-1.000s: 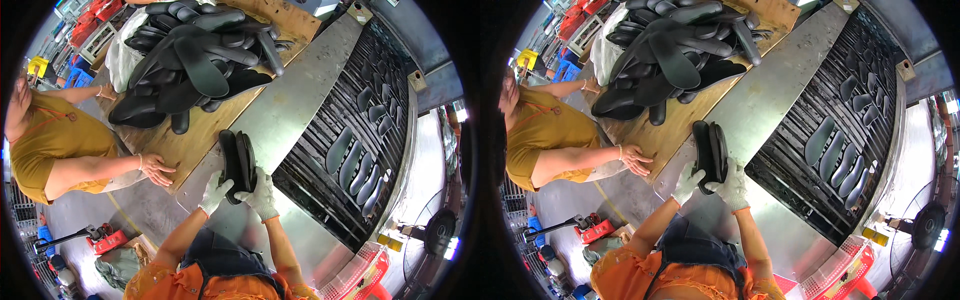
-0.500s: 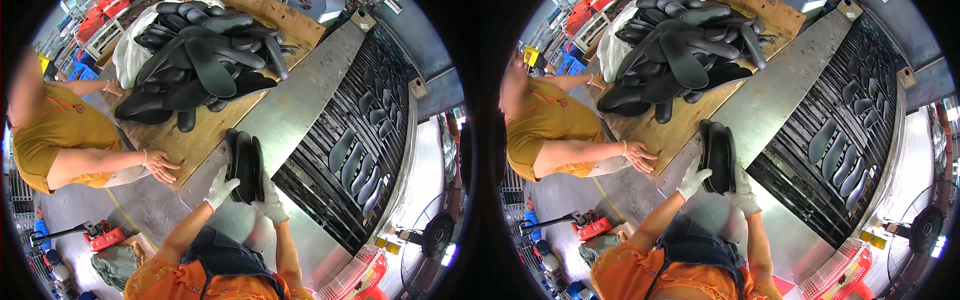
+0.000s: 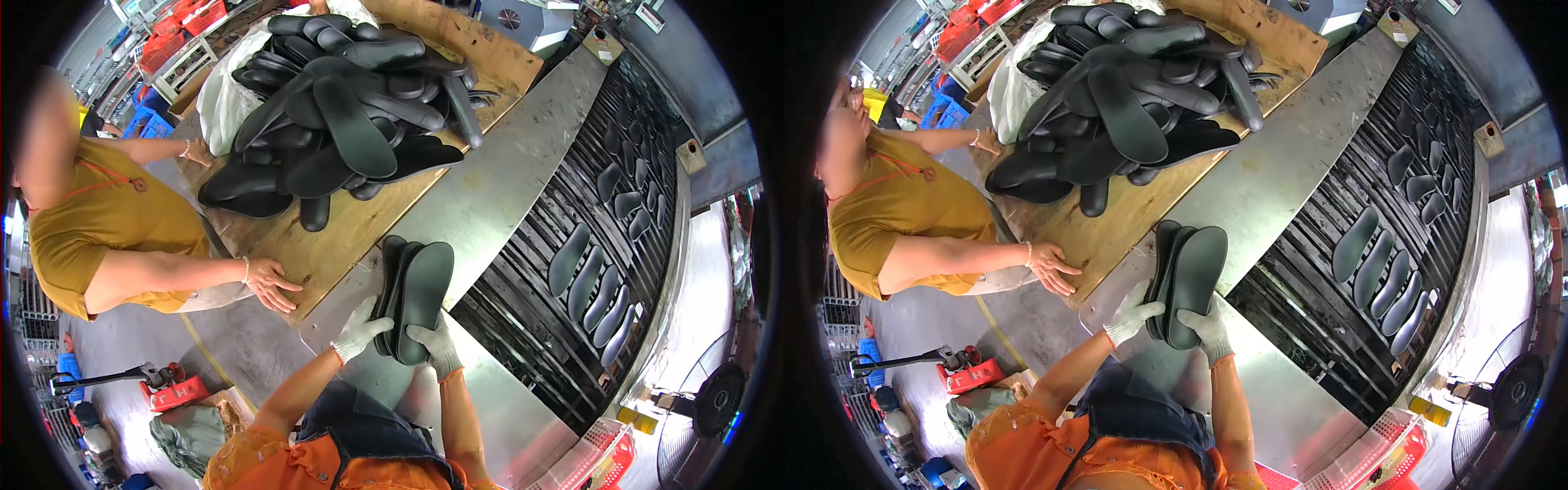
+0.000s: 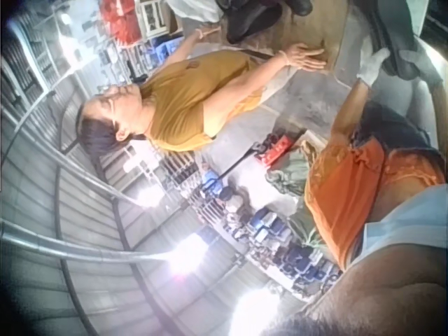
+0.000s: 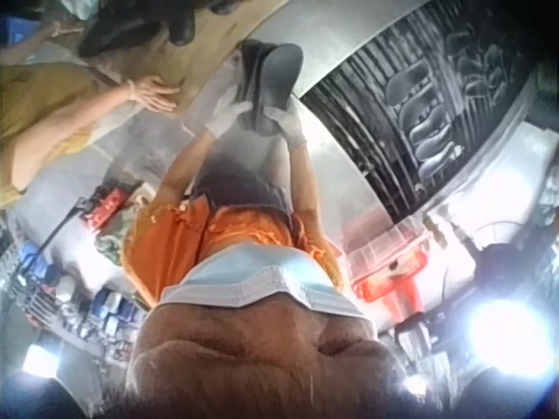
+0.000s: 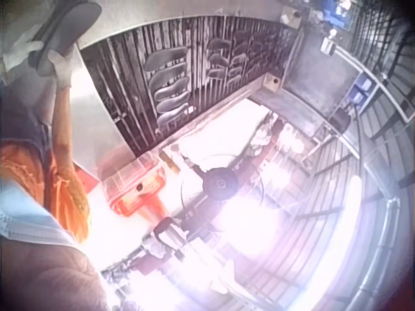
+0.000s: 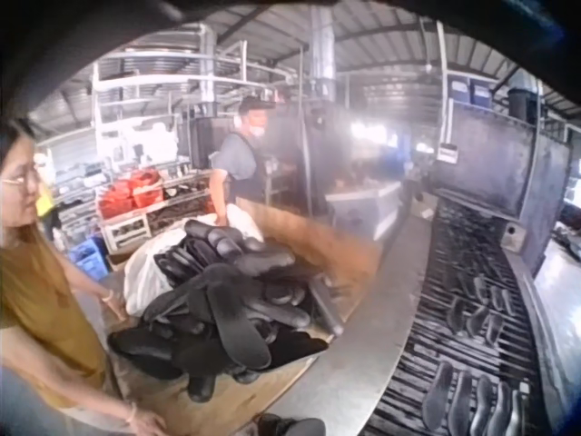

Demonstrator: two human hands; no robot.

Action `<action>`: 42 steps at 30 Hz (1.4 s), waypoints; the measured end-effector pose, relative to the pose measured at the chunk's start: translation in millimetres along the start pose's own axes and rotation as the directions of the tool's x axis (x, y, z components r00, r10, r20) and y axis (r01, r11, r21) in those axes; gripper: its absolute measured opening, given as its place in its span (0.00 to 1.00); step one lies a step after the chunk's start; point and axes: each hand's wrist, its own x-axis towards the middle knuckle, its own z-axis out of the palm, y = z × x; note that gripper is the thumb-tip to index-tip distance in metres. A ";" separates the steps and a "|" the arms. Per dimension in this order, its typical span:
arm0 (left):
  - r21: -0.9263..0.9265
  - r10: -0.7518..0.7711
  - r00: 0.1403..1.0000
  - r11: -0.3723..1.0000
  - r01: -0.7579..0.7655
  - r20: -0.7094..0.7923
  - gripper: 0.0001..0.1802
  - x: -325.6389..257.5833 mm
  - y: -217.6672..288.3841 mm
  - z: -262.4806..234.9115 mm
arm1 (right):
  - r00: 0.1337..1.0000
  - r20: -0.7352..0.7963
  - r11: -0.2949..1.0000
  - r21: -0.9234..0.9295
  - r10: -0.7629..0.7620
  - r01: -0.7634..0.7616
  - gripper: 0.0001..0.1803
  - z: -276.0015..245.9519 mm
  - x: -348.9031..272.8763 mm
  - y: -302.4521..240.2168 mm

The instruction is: The person picks up black slippers from a large white sack and a wooden table, then places them onto a moving conveyor belt. The slippers are arranged in rows on the belt as it moves away. The person wears white gloves and works alongside a coworker who assists with the sack.

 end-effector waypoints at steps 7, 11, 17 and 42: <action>0.502 0.163 0.987 0.853 -0.142 0.002 0.34 25.1 75.9 -17.1 | 1.000 0.000 0.979 0.200 0.030 -0.029 0.37 -3.4 18.5 7.4; 0.391 0.528 0.770 0.834 -0.390 -0.358 0.21 106.6 160.8 -40.8 | 1.000 0.021 0.989 0.146 -0.008 0.005 0.39 -6.4 16.5 9.4; 0.175 0.374 0.772 0.927 -0.333 -0.514 0.27 175.0 252.2 -42.3 | 1.000 0.019 0.986 0.168 -0.016 0.012 0.41 -10.1 14.7 15.2; 0.660 0.608 0.780 0.649 -0.378 -0.151 0.16 116.6 207.6 -119.9 | 0.987 -0.118 0.940 0.310 -0.108 0.140 0.41 -41.9 4.7 43.4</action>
